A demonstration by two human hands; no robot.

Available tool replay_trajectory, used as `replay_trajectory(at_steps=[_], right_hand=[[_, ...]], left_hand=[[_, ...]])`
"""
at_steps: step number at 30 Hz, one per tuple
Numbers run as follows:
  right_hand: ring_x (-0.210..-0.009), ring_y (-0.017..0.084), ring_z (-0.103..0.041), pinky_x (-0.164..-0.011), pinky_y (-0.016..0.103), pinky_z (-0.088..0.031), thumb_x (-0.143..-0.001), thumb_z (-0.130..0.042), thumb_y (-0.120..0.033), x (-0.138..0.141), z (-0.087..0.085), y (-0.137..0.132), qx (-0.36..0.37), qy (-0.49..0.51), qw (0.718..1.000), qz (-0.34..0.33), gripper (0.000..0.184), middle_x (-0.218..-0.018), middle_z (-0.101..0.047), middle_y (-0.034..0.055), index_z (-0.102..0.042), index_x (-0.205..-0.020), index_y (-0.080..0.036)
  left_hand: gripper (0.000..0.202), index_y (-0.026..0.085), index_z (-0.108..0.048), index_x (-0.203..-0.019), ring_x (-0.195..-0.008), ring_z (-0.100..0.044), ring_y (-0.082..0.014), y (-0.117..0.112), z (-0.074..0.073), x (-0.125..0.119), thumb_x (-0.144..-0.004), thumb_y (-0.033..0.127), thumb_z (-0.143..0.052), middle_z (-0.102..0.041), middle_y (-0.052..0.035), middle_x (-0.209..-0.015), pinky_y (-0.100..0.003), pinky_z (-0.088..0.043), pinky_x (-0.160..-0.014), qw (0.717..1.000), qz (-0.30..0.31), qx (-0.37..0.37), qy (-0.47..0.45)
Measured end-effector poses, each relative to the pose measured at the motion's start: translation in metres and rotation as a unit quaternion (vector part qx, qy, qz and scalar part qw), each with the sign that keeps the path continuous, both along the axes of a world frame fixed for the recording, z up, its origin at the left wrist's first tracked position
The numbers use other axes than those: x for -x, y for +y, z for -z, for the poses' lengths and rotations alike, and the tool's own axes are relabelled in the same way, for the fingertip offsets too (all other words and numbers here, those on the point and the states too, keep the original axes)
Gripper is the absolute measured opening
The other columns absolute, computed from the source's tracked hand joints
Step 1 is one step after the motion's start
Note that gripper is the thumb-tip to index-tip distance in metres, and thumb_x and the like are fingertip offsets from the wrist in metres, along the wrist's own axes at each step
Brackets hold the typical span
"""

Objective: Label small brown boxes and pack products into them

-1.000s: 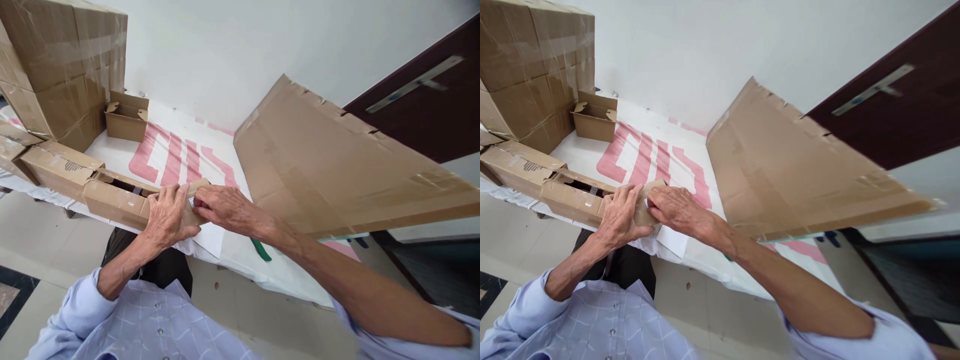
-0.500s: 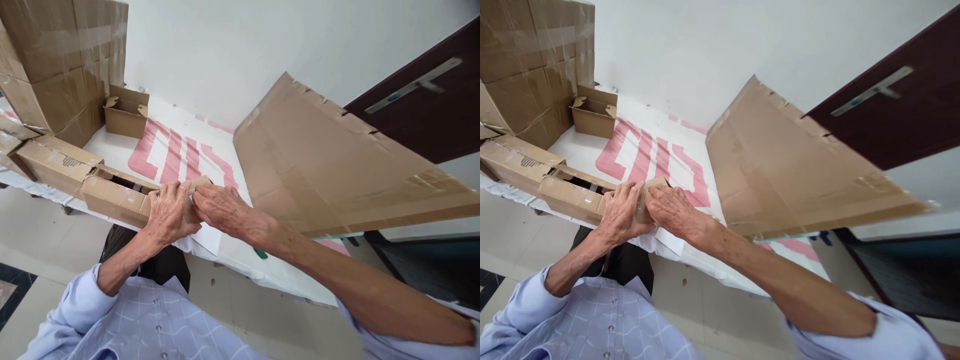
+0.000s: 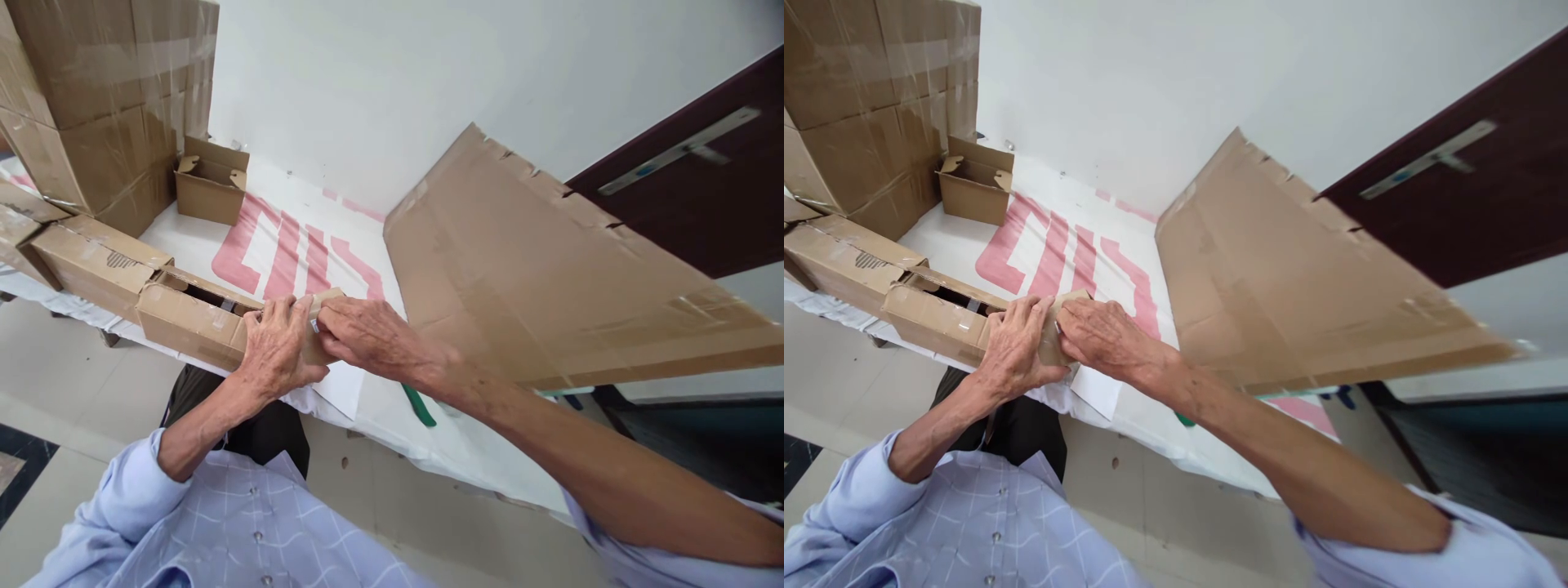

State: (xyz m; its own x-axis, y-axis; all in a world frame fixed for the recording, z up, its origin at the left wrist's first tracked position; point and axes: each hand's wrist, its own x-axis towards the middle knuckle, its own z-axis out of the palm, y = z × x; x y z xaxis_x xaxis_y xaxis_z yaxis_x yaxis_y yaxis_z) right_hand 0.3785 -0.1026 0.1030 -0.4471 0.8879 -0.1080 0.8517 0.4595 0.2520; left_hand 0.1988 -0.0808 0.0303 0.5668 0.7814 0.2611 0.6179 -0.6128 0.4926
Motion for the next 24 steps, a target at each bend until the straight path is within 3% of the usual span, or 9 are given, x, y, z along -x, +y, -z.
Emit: replay_trajectory(at_steps=[4, 9, 16, 24], right_hand=[[-0.071, 0.016, -0.054, -0.061, 0.03, -0.027, -0.101, -0.059, -0.023, -0.006, -0.003, -0.005, -0.004, 0.055, 0.998, 0.007, 0.011, -0.088, -0.068, 0.0051, -0.064, -0.092, -0.019], [-0.077, 0.018, -0.061, -0.063, 0.031, -0.032, -0.104, -0.055, -0.02, -0.013, 0.013, -0.008, -0.029, 0.086, 0.995, -0.026, 0.024, -0.082, -0.07, 0.0059, -0.065, -0.083, -0.019], [-0.071, 0.019, -0.057, -0.062, 0.032, -0.036, -0.102, -0.045, -0.013, -0.01, 0.021, -0.008, -0.1, 0.096, 0.988, -0.066, 0.032, -0.074, -0.066, 0.0065, -0.066, -0.079, -0.018], [-0.074, 0.019, -0.056, -0.065, 0.032, -0.04, -0.102, -0.045, -0.018, -0.017, 0.015, -0.002, -0.078, 0.142, 0.986, -0.05, 0.028, -0.079, -0.066, 0.0068, -0.061, -0.08, -0.02]], left_hand=[[0.092, 0.02, -0.041, -0.152, -0.137, -0.052, -0.0372, 0.0, -0.001, 0.0, -0.072, 0.04, -0.081, -0.056, -0.0169, -0.151, -0.053, -0.045, -0.103, 1.0, 0.002, 0.011, 0.005], [0.091, 0.021, -0.041, -0.152, -0.136, -0.052, -0.037, 0.0, 0.0, -0.001, -0.073, 0.042, -0.082, -0.055, -0.0169, -0.151, -0.054, -0.044, -0.104, 1.0, -0.001, 0.004, -0.001], [0.092, 0.02, -0.041, -0.152, -0.137, -0.052, -0.0374, -0.001, 0.0, 0.0, -0.072, 0.04, -0.082, -0.056, -0.0175, -0.151, -0.055, -0.045, -0.104, 1.0, -0.003, -0.001, 0.003], [0.09, 0.023, -0.042, -0.149, -0.136, -0.053, -0.0375, -0.001, -0.001, 0.002, -0.07, 0.038, -0.083, -0.056, -0.0168, -0.15, -0.055, -0.045, -0.105, 1.0, 0.0, -0.002, -0.004]])
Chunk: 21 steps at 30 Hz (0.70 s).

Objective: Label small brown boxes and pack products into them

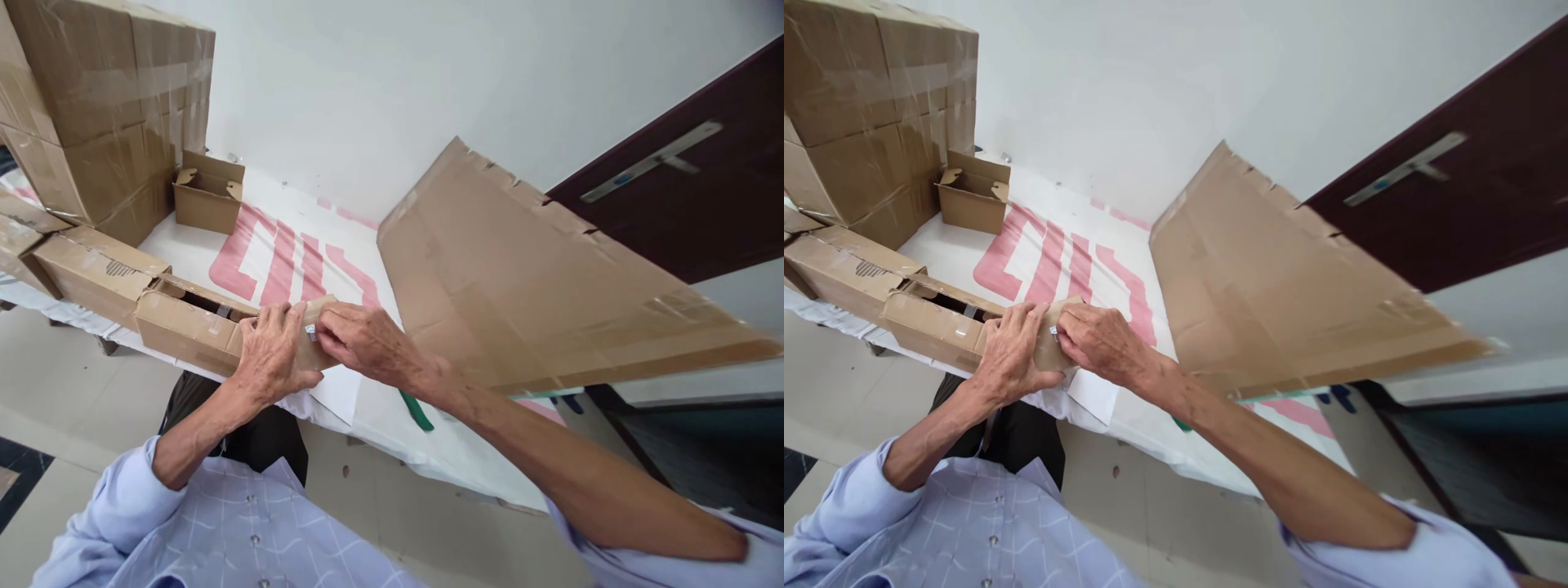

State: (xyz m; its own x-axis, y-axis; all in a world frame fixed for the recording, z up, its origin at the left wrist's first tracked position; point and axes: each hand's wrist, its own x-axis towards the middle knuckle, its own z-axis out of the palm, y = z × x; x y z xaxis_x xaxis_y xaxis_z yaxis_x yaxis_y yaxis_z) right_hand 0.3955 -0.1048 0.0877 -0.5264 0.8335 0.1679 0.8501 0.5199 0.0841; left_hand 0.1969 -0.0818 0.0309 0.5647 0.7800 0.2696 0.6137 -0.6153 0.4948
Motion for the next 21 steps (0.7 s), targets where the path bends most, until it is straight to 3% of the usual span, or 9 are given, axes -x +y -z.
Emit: replay_trajectory(at_steps=[4, 8, 11, 13, 16, 21], right_hand=[[-0.069, 0.016, -0.054, -0.067, 0.031, -0.043, -0.101, -0.048, -0.023, -0.001, -0.009, -0.001, 0.041, 0.112, 0.993, 0.02, 0.023, -0.078, -0.064, 0.0033, -0.054, -0.079, -0.022], [-0.069, 0.015, -0.056, -0.067, 0.029, -0.046, -0.096, -0.053, -0.024, -0.001, -0.025, -0.007, 0.061, 0.251, 0.963, 0.075, 0.018, -0.076, -0.064, 0.0009, -0.053, -0.079, -0.023], [-0.075, 0.017, -0.06, -0.07, 0.03, -0.05, -0.094, -0.058, -0.029, -0.013, -0.035, -0.017, 0.029, 0.335, 0.934, 0.125, 0.017, -0.08, -0.066, 0.0023, -0.057, -0.079, -0.023], [-0.077, 0.018, -0.061, -0.072, 0.032, -0.051, -0.093, -0.062, -0.034, -0.031, -0.03, -0.028, -0.015, 0.382, 0.908, 0.17, 0.018, -0.082, -0.067, 0.0031, -0.059, -0.079, -0.023], [-0.076, 0.018, -0.062, -0.073, 0.033, -0.053, -0.092, -0.064, -0.041, -0.066, 0.002, -0.049, -0.071, 0.43, 0.865, 0.249, 0.022, -0.082, -0.067, 0.003, -0.061, -0.079, -0.023], [-0.077, 0.018, -0.066, -0.074, 0.031, -0.055, -0.094, -0.054, -0.036, -0.112, 0.101, -0.078, -0.062, 0.393, 0.828, 0.394, 0.02, -0.082, -0.07, 0.0036, -0.058, -0.079, -0.023]], left_hand=[[0.093, 0.022, -0.04, -0.151, -0.138, -0.053, -0.037, 0.0, 0.0, 0.0, -0.07, 0.037, -0.084, -0.055, -0.0176, -0.153, -0.055, -0.045, -0.105, 1.0, 0.008, -0.002, -0.006], [0.097, 0.023, -0.038, -0.153, -0.139, -0.052, -0.038, 0.002, 0.001, 0.001, -0.07, 0.039, -0.085, -0.055, -0.0178, -0.153, -0.055, -0.046, -0.105, 1.0, -0.001, -0.002, -0.009], [0.101, 0.023, -0.038, -0.155, -0.141, -0.052, -0.0397, 0.006, 0.002, 0.004, -0.068, 0.04, -0.087, -0.054, -0.0184, -0.154, -0.057, -0.046, -0.107, 1.0, 0.001, -0.003, -0.02], [0.101, 0.024, -0.038, -0.154, -0.142, -0.052, -0.0409, 0.009, 0.003, 0.007, -0.067, 0.04, -0.088, -0.054, -0.0192, -0.154, -0.059, -0.046, -0.109, 0.999, 0.009, -0.008, -0.03], [0.104, 0.024, -0.037, -0.154, -0.142, -0.053, -0.0422, 0.015, 0.006, 0.012, -0.066, 0.039, -0.09, -0.054, -0.0199, -0.153, -0.061, -0.047, -0.11, 0.998, 0.019, -0.032, -0.055], [0.101, 0.026, -0.04, -0.154, -0.139, -0.056, -0.043, 0.027, 0.006, 0.014, -0.069, 0.042, -0.091, -0.057, -0.0174, -0.149, -0.063, -0.048, -0.113, 0.993, 0.037, -0.08, -0.083]])
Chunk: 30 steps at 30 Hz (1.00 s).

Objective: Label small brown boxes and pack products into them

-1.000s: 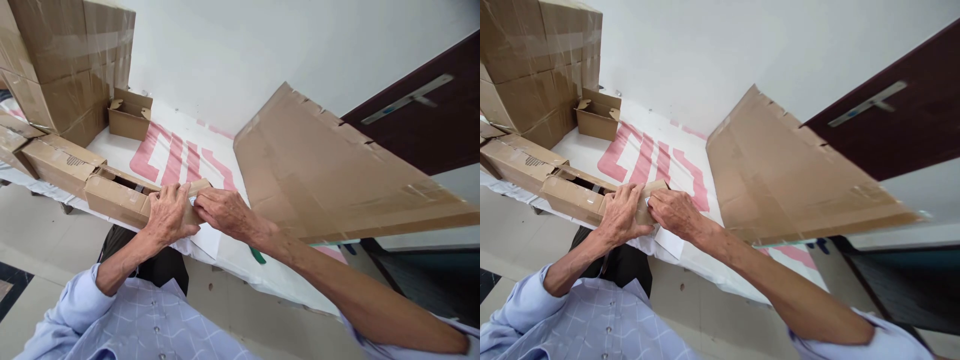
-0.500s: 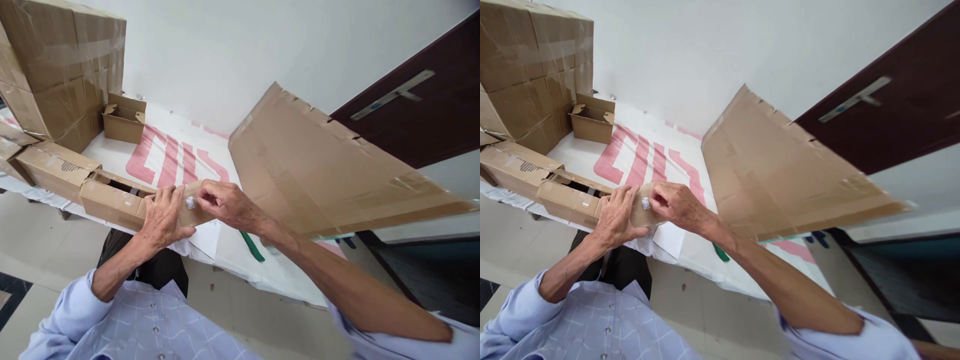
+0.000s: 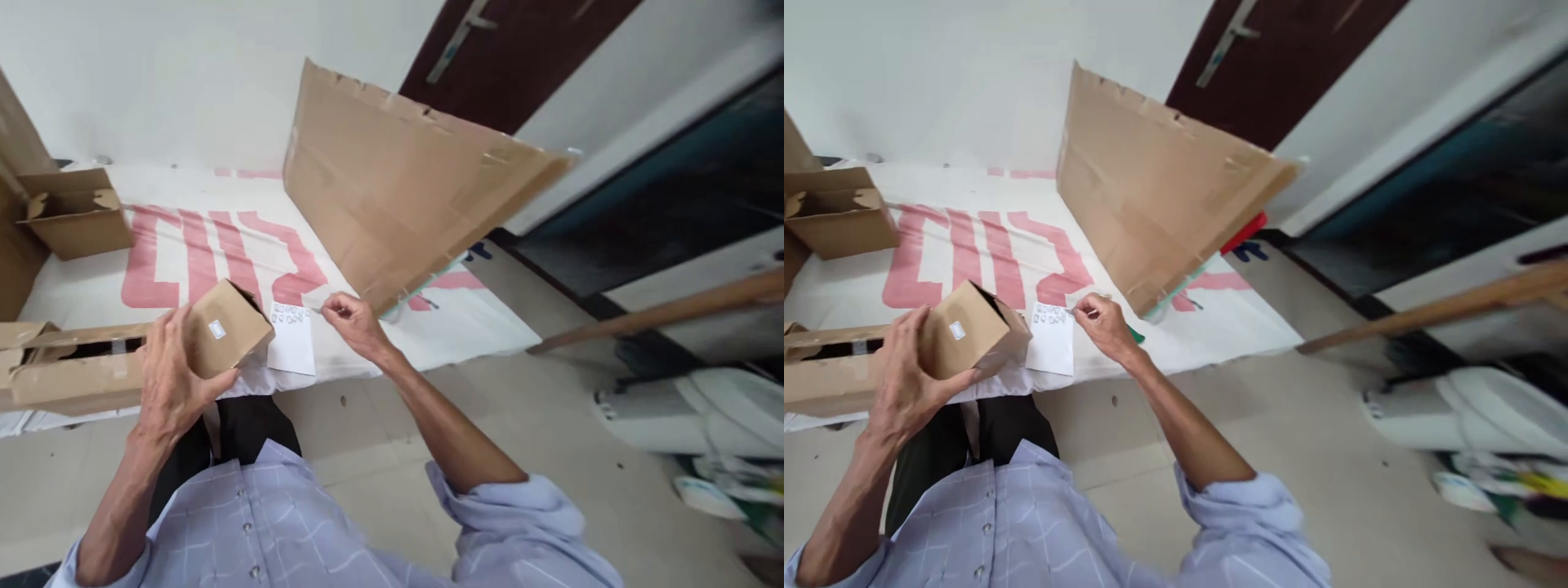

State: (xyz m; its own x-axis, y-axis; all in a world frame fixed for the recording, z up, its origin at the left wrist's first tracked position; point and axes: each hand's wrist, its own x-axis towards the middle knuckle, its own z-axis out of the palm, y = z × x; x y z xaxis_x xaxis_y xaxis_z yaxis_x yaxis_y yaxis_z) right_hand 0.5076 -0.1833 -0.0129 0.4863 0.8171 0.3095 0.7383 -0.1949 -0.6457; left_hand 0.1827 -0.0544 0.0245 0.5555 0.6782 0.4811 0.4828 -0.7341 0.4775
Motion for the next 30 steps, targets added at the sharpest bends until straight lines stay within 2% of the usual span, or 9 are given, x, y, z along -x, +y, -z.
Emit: replay_trajectory(at_steps=[2, 4, 6, 9, 14, 20, 26, 30], right_hand=[[-0.079, 0.018, -0.067, -0.076, 0.03, -0.055, -0.095, -0.051, -0.029, -0.01, 0.034, -0.002, 0.047, -0.02, 0.998, 0.032, 0.017, -0.084, -0.072, 0.0046, -0.058, -0.081, -0.022], [-0.08, 0.018, -0.068, -0.079, 0.029, -0.054, -0.095, -0.052, -0.023, -0.019, 0.059, 0.001, 0.074, -0.033, 0.996, 0.048, 0.015, -0.088, -0.073, 0.0059, -0.058, -0.081, -0.021], [-0.083, 0.018, -0.068, -0.08, 0.029, -0.052, -0.096, -0.053, -0.021, -0.026, 0.076, 0.007, 0.092, -0.046, 0.993, 0.058, 0.015, -0.092, -0.075, 0.0075, -0.06, -0.083, -0.021], [-0.088, 0.019, -0.068, -0.081, 0.03, -0.048, -0.099, -0.053, -0.018, -0.034, 0.091, 0.018, 0.126, -0.076, 0.987, 0.071, 0.015, -0.1, -0.076, 0.0108, -0.064, -0.089, -0.019], [-0.098, 0.022, -0.066, -0.078, 0.031, -0.042, -0.105, -0.046, -0.018, -0.039, 0.109, 0.028, 0.181, -0.131, 0.972, 0.076, 0.023, -0.114, -0.075, 0.0154, -0.069, -0.102, -0.015], [-0.101, 0.024, -0.063, -0.074, 0.032, -0.037, -0.106, -0.047, -0.019, -0.039, 0.12, 0.035, 0.233, -0.186, 0.952, 0.075, 0.024, -0.118, -0.073, 0.015, -0.071, -0.106, -0.015], [-0.102, 0.023, -0.063, -0.069, 0.033, -0.032, -0.106, -0.047, -0.019, -0.032, 0.123, 0.037, 0.266, -0.219, 0.937, 0.058, 0.024, -0.116, -0.073, 0.0129, -0.071, -0.104, -0.017], [-0.105, 0.024, -0.061, -0.071, 0.033, -0.034, -0.106, -0.049, -0.019, -0.025, 0.127, 0.032, 0.267, -0.229, 0.935, 0.04, 0.024, -0.115, -0.072, 0.0137, -0.072, -0.102, -0.017]], left_hand=[[0.098, 0.026, -0.041, -0.154, -0.138, -0.057, -0.043, 0.002, -0.001, -0.001, -0.071, 0.045, -0.09, -0.058, -0.016, -0.147, -0.063, -0.048, -0.114, 1.0, 0.006, -0.014, -0.004], [0.097, 0.025, -0.042, -0.154, -0.137, -0.057, -0.0436, 0.003, -0.003, -0.002, -0.073, 0.051, -0.089, -0.059, -0.0165, -0.146, -0.064, -0.048, -0.115, 1.0, 0.009, -0.027, -0.012], [0.097, 0.025, -0.043, -0.154, -0.136, -0.057, -0.0441, 0.003, -0.004, -0.002, -0.074, 0.057, -0.087, -0.059, -0.017, -0.146, -0.064, -0.048, -0.115, 0.999, 0.008, -0.032, -0.016], [0.094, 0.027, -0.044, -0.154, -0.136, -0.057, -0.0432, 0.003, -0.006, -0.002, -0.075, 0.058, -0.086, -0.059, -0.0159, -0.146, -0.063, -0.049, -0.115, 0.999, 0.007, -0.031, -0.011], [0.091, 0.025, -0.045, -0.153, -0.133, -0.058, -0.0444, 0.003, -0.008, -0.004, -0.077, 0.057, -0.085, -0.059, -0.018, -0.145, -0.064, -0.05, -0.111, 0.999, 0.009, -0.04, -0.004], [0.094, 0.025, -0.046, -0.152, -0.132, -0.059, -0.0439, 0.004, -0.004, -0.004, -0.076, 0.064, -0.084, -0.061, -0.0173, -0.144, -0.064, -0.049, -0.111, 0.999, 0.011, -0.038, -0.021], [0.097, 0.026, -0.044, -0.153, -0.137, -0.057, -0.0424, 0.002, -0.003, -0.004, -0.071, 0.047, -0.091, -0.059, -0.0162, -0.147, -0.063, -0.047, -0.116, 1.0, 0.008, -0.019, -0.018], [0.104, 0.026, -0.042, -0.154, -0.138, -0.057, -0.0432, -0.004, -0.003, -0.005, -0.065, 0.039, -0.094, -0.058, -0.0164, -0.147, -0.063, -0.048, -0.114, 1.0, -0.005, -0.011, -0.007]])
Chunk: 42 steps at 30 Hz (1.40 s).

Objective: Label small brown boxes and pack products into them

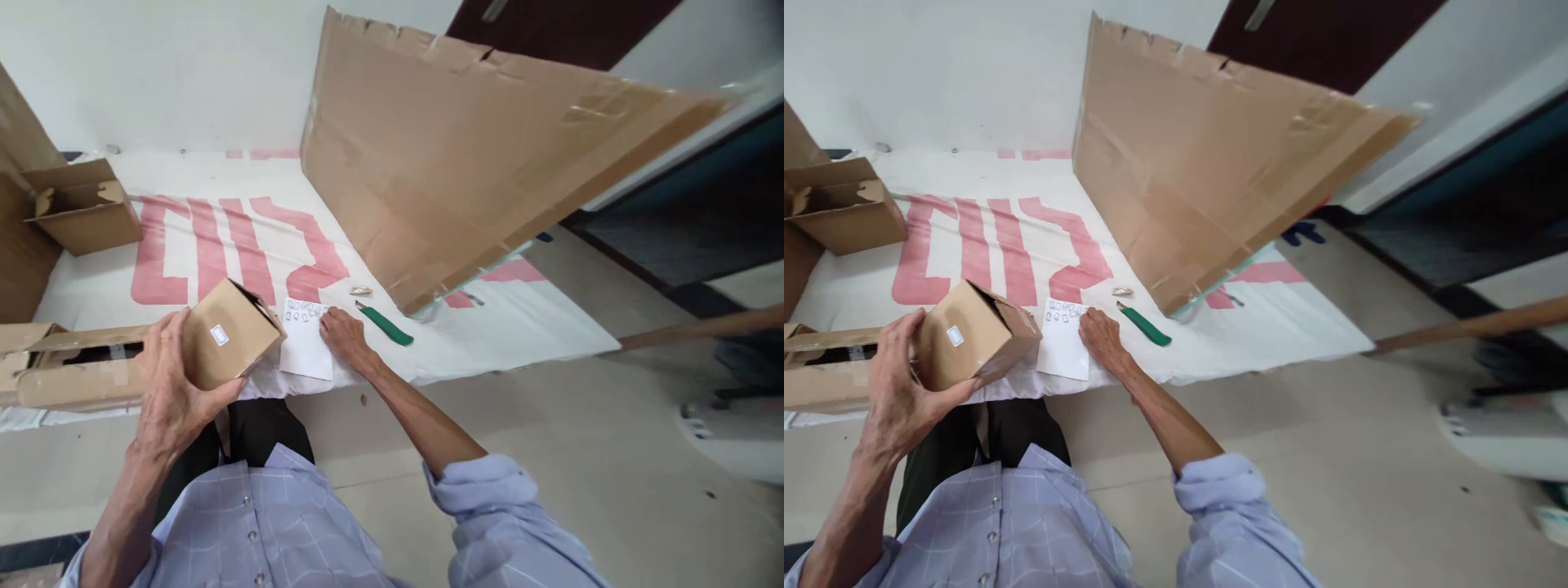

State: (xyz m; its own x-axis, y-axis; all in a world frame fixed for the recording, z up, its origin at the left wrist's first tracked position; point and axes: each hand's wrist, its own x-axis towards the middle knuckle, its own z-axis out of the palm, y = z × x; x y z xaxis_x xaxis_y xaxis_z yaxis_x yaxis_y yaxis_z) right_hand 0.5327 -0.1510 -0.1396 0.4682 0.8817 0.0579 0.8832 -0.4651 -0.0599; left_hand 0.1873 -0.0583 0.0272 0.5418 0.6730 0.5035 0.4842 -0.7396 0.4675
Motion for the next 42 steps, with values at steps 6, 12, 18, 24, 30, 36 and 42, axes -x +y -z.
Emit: replay_trajectory(at_steps=[6, 12, 18, 24, 30, 36, 42], right_hand=[[-0.104, 0.024, -0.062, -0.072, 0.032, -0.036, -0.104, -0.049, -0.018, 0.003, 0.005, -0.002, -0.012, 0.001, 1.0, 0.0, 0.026, -0.112, -0.073, 0.0146, -0.073, -0.098, -0.016], [-0.098, 0.022, -0.066, -0.077, 0.031, -0.041, -0.103, -0.05, -0.017, -0.005, 0.007, -0.002, -0.032, 0.014, 0.999, 0.035, 0.025, -0.11, -0.077, 0.0112, -0.075, -0.1, -0.018], [-0.092, 0.023, -0.068, -0.074, 0.032, -0.039, -0.102, -0.049, -0.019, -0.018, 0.006, -0.002, -0.039, 0.02, 0.997, 0.058, 0.026, -0.106, -0.079, 0.0111, -0.075, -0.102, -0.017], [-0.096, 0.024, -0.067, -0.075, 0.032, -0.039, -0.105, -0.048, -0.019, -0.015, 0.008, -0.001, -0.031, 0.011, 0.999, 0.041, 0.027, -0.114, -0.077, 0.0144, -0.074, -0.105, -0.015], [-0.115, 0.026, -0.063, -0.078, 0.032, -0.042, -0.108, -0.047, -0.02, 0.0, 0.009, -0.005, -0.018, 0.002, 1.0, 0.015, 0.026, -0.126, -0.073, 0.0153, -0.073, -0.107, -0.017], [-0.116, 0.027, -0.06, -0.084, 0.034, -0.044, -0.112, -0.046, -0.029, 0.002, 0.006, -0.008, -0.015, -0.005, 1.0, 0.007, 0.029, -0.128, -0.071, 0.0149, -0.072, -0.108, -0.018], [-0.109, 0.026, -0.059, -0.087, 0.036, -0.043, -0.11, -0.044, -0.023, 0.001, 0.008, -0.002, -0.024, -0.014, 0.999, 0.016, 0.028, -0.122, -0.071, 0.0145, -0.071, -0.116, -0.018]], left_hand=[[0.104, 0.028, -0.041, -0.153, -0.134, -0.058, -0.0415, -0.003, -0.001, 0.0, -0.063, 0.034, -0.093, -0.058, -0.0158, -0.147, -0.062, -0.05, -0.109, 1.0, 0.0, 0.014, 0.003], [0.1, 0.027, -0.044, -0.152, -0.137, -0.057, -0.043, 0.001, -0.002, 0.001, -0.066, 0.04, -0.092, -0.058, -0.0164, -0.147, -0.063, -0.048, -0.111, 1.0, -0.003, 0.025, 0.0], [0.1, 0.026, -0.044, -0.153, -0.137, -0.057, -0.0436, 0.002, -0.003, 0.0, -0.068, 0.043, -0.092, -0.058, -0.0165, -0.148, -0.064, -0.048, -0.112, 1.0, -0.003, 0.013, -0.006], [0.096, 0.024, -0.045, -0.153, -0.137, -0.057, -0.0444, 0.003, -0.005, -0.001, -0.071, 0.048, -0.091, -0.06, -0.0183, -0.146, -0.066, -0.046, -0.114, 1.0, 0.005, -0.002, -0.013], [0.097, 0.024, -0.045, -0.153, -0.134, -0.059, -0.043, 0.004, -0.005, -0.001, -0.072, 0.049, -0.091, -0.061, -0.0177, -0.146, -0.065, -0.048, -0.113, 1.0, 0.008, -0.012, -0.005], [0.094, 0.024, -0.046, -0.152, -0.134, -0.059, -0.0429, 0.003, -0.006, -0.001, -0.073, 0.047, -0.09, -0.061, -0.0167, -0.145, -0.065, -0.049, -0.113, 1.0, 0.008, -0.012, -0.009], [0.098, 0.025, -0.045, -0.153, -0.136, -0.058, -0.0443, 0.003, -0.005, -0.001, -0.07, 0.047, -0.091, -0.061, -0.017, -0.146, -0.066, -0.048, -0.113, 1.0, 0.0, -0.003, -0.009]])
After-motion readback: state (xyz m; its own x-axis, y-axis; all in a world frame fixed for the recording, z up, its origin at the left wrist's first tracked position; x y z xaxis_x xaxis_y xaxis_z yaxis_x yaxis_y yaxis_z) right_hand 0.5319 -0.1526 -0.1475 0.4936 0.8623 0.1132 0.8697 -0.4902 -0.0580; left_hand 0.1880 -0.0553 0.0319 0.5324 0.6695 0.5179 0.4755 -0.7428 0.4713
